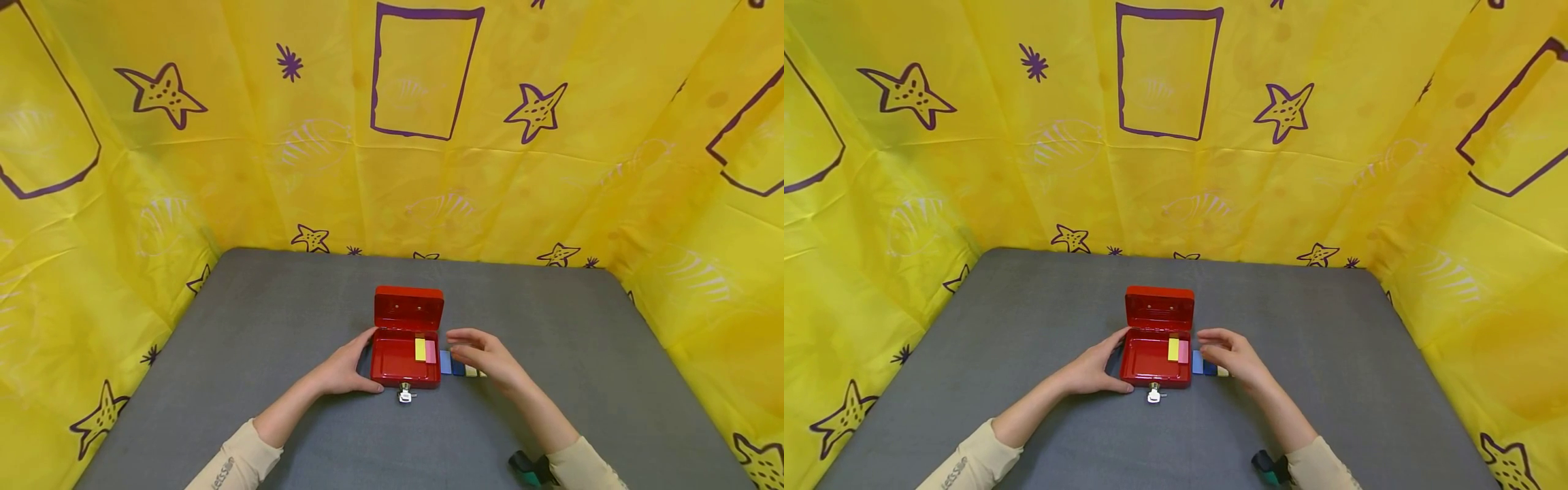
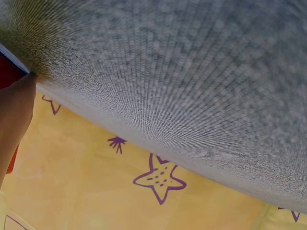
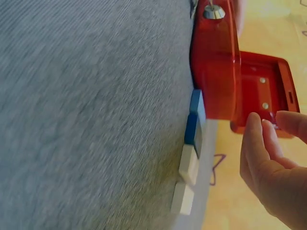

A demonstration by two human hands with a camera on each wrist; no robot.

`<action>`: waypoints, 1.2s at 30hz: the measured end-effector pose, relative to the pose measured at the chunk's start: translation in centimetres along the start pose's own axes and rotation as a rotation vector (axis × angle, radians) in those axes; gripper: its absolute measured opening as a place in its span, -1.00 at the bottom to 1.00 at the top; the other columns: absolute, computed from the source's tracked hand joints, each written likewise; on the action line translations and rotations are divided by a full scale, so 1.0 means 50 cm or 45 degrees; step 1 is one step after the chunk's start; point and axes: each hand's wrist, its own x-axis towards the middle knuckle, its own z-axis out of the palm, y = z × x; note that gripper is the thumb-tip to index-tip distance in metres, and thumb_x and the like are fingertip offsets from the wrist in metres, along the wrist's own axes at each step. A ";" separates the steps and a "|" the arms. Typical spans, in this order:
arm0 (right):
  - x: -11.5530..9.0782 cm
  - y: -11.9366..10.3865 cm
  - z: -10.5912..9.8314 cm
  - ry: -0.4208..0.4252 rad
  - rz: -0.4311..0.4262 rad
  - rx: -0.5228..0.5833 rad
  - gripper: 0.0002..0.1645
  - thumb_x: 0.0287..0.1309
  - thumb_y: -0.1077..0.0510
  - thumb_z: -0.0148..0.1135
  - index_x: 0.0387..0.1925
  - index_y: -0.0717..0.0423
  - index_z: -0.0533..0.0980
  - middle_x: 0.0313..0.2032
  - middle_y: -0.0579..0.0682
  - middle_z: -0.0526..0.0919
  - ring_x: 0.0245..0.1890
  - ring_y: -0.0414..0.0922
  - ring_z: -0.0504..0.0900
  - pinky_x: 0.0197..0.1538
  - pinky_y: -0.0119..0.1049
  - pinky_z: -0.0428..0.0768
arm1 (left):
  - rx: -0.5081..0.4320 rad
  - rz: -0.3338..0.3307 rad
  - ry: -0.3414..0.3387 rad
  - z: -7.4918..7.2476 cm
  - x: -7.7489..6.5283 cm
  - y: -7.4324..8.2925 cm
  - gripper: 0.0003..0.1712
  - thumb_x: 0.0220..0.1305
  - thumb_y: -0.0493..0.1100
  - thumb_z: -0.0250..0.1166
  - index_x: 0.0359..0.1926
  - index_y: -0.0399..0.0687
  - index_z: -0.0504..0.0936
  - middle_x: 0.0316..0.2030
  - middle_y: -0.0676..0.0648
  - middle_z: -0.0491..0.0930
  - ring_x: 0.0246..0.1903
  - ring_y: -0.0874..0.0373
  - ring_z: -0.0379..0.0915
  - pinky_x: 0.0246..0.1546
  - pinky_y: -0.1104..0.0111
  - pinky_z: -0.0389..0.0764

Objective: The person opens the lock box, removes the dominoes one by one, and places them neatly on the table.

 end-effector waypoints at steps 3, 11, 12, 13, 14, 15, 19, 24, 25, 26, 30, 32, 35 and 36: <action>0.003 -0.006 0.010 -0.015 -0.006 0.012 -0.48 0.33 0.18 0.16 0.22 0.39 0.37 0.14 0.36 0.48 0.10 0.25 0.51 0.15 -0.01 0.51 | 0.001 -0.007 -0.001 0.000 0.001 -0.001 0.23 -0.11 -0.01 0.58 0.49 -0.05 0.04 0.40 -0.15 0.20 0.34 -0.13 0.14 0.24 -0.17 0.27; 0.016 -0.013 0.033 -0.055 -0.026 -0.033 -0.53 0.29 0.20 0.19 0.18 0.33 0.44 0.15 0.32 0.49 0.08 0.21 0.54 0.13 0.02 0.53 | -0.002 0.004 -0.004 0.000 0.000 -0.002 0.22 -0.10 0.00 0.58 0.49 -0.06 0.04 0.40 -0.15 0.20 0.34 -0.13 0.14 0.25 -0.17 0.26; 0.018 -0.013 0.036 -0.057 -0.028 -0.040 -0.54 0.29 0.21 0.19 0.17 0.32 0.45 0.14 0.32 0.50 0.08 0.21 0.54 0.12 0.01 0.54 | -0.004 0.006 -0.005 0.000 0.001 -0.003 0.22 -0.10 0.00 0.58 0.49 -0.06 0.04 0.40 -0.15 0.20 0.34 -0.13 0.14 0.25 -0.17 0.25; 0.019 -0.012 0.037 -0.061 -0.027 -0.041 -0.56 0.29 0.23 0.18 0.17 0.32 0.45 0.13 0.32 0.51 0.08 0.21 0.54 0.12 0.01 0.54 | -0.007 0.008 -0.006 0.000 0.001 -0.003 0.22 -0.10 -0.01 0.58 0.50 -0.06 0.04 0.40 -0.15 0.20 0.34 -0.13 0.14 0.26 -0.17 0.25; 0.021 -0.012 0.040 -0.064 -0.029 -0.047 -0.57 0.30 0.24 0.17 0.16 0.32 0.45 0.12 0.31 0.52 0.06 0.21 0.55 0.11 0.01 0.55 | -0.008 0.009 -0.007 0.000 0.001 -0.003 0.22 -0.10 0.00 0.58 0.50 -0.06 0.04 0.40 -0.15 0.20 0.34 -0.13 0.14 0.26 -0.16 0.25; 0.023 -0.012 0.042 -0.065 -0.033 -0.062 -0.58 0.30 0.25 0.16 0.15 0.32 0.46 0.10 0.31 0.54 0.05 0.20 0.56 0.10 -0.01 0.56 | -0.009 0.010 -0.007 0.000 0.001 -0.003 0.22 -0.10 0.00 0.57 0.50 -0.06 0.04 0.40 -0.15 0.20 0.34 -0.13 0.14 0.26 -0.16 0.25; 0.028 -0.015 0.052 -0.069 -0.046 -0.115 -0.60 0.30 0.25 0.16 0.14 0.34 0.46 -0.01 0.29 0.62 -0.05 0.17 0.61 0.06 -0.01 0.59 | -0.011 0.019 -0.008 0.000 0.002 -0.004 0.22 -0.09 0.00 0.57 0.50 -0.06 0.04 0.40 -0.14 0.20 0.34 -0.12 0.14 0.26 -0.16 0.24; 0.031 -0.026 0.064 -0.057 -0.072 -0.234 -0.62 0.30 0.25 0.17 0.11 0.33 0.48 -0.18 0.24 0.67 -0.16 0.15 0.63 -0.01 0.01 0.61 | -0.015 0.022 -0.007 0.000 0.002 -0.004 0.22 -0.10 0.00 0.57 0.50 -0.06 0.04 0.40 -0.14 0.20 0.35 -0.12 0.13 0.27 -0.16 0.23; 0.032 -0.028 0.066 -0.052 -0.079 -0.261 -0.62 0.30 0.25 0.17 0.11 0.32 0.49 -0.19 0.23 0.67 -0.17 0.14 0.63 -0.02 0.00 0.61 | -0.016 0.021 -0.007 0.000 0.002 -0.004 0.22 -0.10 0.00 0.58 0.50 -0.05 0.04 0.40 -0.14 0.20 0.35 -0.12 0.13 0.27 -0.16 0.23; 0.032 -0.030 0.069 -0.046 -0.084 -0.287 -0.63 0.30 0.25 0.18 0.10 0.31 0.50 -0.18 0.22 0.67 -0.18 0.13 0.63 -0.04 0.00 0.62 | -0.017 0.020 -0.007 0.000 0.002 -0.004 0.22 -0.10 0.00 0.58 0.50 -0.05 0.04 0.41 -0.14 0.20 0.35 -0.12 0.13 0.27 -0.16 0.23; 0.037 -0.035 0.080 -0.008 -0.092 -0.399 -0.65 0.25 0.26 0.19 0.06 0.27 0.54 -0.11 0.18 0.67 -0.19 0.03 0.64 -0.11 -0.13 0.66 | -0.018 0.020 -0.008 -0.001 0.001 -0.003 0.22 -0.09 0.00 0.57 0.50 -0.05 0.04 0.40 -0.14 0.20 0.34 -0.12 0.13 0.26 -0.16 0.24; 0.040 -0.034 0.086 0.021 -0.098 -0.468 -0.65 0.21 0.27 0.20 0.04 0.24 0.56 -0.08 0.15 0.66 -0.20 -0.02 0.64 -0.16 -0.21 0.66 | -0.019 0.023 -0.009 -0.001 0.001 -0.002 0.21 -0.09 0.00 0.57 0.50 -0.06 0.04 0.40 -0.14 0.20 0.34 -0.13 0.14 0.26 -0.16 0.25; 0.043 -0.036 0.094 0.062 -0.130 -0.586 -0.65 0.15 0.27 0.21 0.01 0.20 0.59 -0.11 0.11 0.68 -0.20 -0.07 0.63 -0.21 -0.27 0.64 | -0.016 0.022 -0.011 -0.001 -0.001 -0.001 0.21 -0.09 -0.01 0.57 0.49 -0.06 0.04 0.40 -0.15 0.20 0.34 -0.13 0.14 0.26 -0.16 0.25; 0.044 -0.037 0.097 0.071 -0.142 -0.615 -0.65 0.15 0.27 0.21 0.00 0.20 0.60 -0.12 0.11 0.68 -0.21 -0.06 0.63 -0.21 -0.27 0.64 | -0.014 0.019 -0.009 -0.002 -0.001 -0.001 0.21 -0.09 -0.01 0.57 0.50 -0.06 0.04 0.40 -0.15 0.20 0.34 -0.13 0.13 0.26 -0.16 0.25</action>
